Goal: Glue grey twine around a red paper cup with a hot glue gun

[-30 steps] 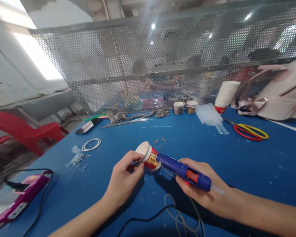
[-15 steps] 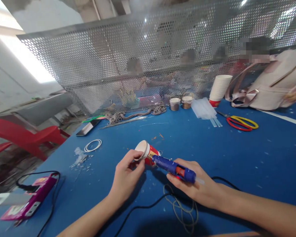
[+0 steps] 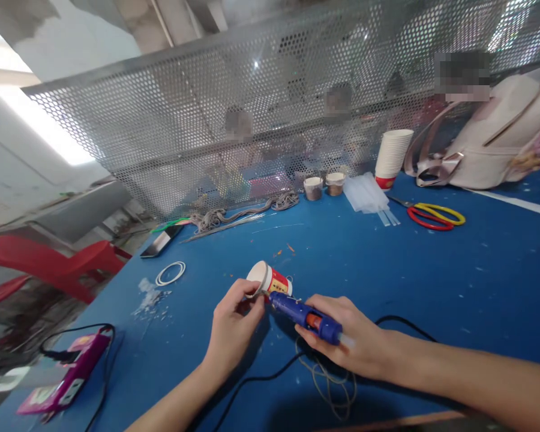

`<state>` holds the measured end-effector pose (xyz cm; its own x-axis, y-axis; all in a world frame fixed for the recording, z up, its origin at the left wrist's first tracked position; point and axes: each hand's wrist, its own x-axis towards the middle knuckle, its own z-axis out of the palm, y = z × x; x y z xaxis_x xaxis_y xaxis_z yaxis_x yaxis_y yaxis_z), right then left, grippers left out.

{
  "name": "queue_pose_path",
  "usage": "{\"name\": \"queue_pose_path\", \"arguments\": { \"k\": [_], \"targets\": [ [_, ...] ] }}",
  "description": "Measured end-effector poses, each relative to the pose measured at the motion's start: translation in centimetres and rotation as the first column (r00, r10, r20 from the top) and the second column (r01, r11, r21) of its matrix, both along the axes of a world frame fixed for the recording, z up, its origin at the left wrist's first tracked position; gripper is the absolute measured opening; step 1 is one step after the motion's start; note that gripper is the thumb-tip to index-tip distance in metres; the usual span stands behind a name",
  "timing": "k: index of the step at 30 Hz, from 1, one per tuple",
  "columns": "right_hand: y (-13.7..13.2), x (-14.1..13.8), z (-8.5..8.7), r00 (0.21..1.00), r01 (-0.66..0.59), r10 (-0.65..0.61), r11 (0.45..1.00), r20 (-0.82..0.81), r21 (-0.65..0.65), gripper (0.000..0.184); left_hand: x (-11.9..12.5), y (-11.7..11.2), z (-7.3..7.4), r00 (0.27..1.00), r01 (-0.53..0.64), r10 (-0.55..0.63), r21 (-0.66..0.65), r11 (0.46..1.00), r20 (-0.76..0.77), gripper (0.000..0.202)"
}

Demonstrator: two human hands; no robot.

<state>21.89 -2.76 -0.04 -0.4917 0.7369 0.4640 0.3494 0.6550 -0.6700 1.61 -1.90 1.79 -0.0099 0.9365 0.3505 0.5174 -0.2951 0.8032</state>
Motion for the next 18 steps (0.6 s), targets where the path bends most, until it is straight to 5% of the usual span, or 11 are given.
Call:
{"name": "queue_pose_path", "arguments": {
  "k": [18],
  "targets": [
    [0.15,0.76,-0.31,0.988,-0.007,-0.009,0.994,0.152,0.105,0.008,-0.03,0.04,-0.27,1.000,0.006,-0.006,0.016,1.000,0.008,0.010]
  ]
}}
